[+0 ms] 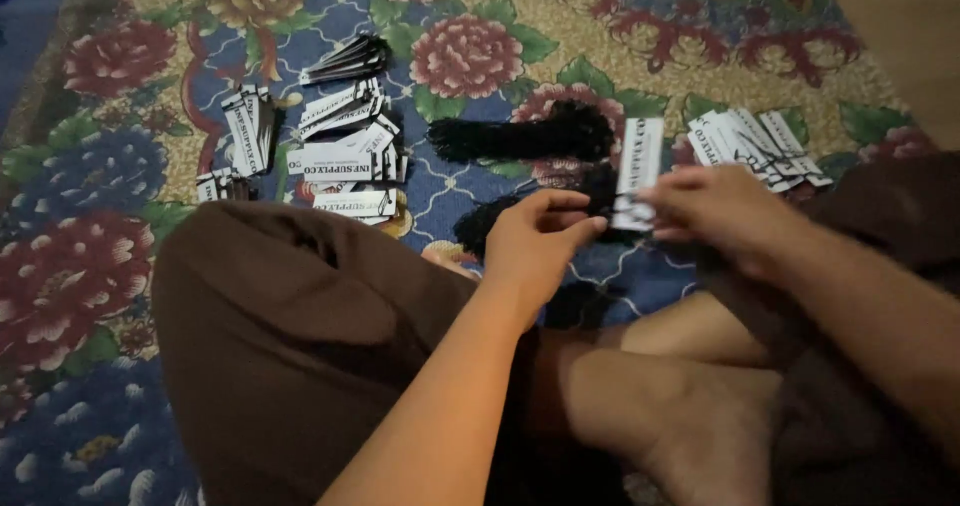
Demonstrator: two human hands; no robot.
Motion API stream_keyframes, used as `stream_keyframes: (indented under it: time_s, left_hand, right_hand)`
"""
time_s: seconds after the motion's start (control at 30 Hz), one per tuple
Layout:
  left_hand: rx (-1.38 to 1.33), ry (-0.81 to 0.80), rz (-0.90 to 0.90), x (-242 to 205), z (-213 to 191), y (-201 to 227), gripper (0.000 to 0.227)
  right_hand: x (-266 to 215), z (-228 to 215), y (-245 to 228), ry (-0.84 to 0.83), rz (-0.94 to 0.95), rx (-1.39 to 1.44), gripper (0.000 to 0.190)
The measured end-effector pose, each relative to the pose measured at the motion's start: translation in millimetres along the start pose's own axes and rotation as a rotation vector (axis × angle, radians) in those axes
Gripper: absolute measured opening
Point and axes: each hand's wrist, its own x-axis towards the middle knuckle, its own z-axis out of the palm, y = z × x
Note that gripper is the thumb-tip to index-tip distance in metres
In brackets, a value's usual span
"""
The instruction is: Attaching paper labels to black string loops by hand while sitting on the floor.
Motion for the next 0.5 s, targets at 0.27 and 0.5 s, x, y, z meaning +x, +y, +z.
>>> stream_keyframes:
  time_s: [0.27,0.5]
  left_hand:
    - [-0.089,0.012,0.056,-9.2,-4.6,0.2,0.032]
    - [-0.026,0.105,-0.016,-5.3,-17.2,6.6,0.022]
  right_hand:
    - [105.5,-97.4,26.0,0.221,-0.248,-1.137,0.037]
    - [135.3,-103.8,72.3,0.334,-0.423,-1.286,0.053]
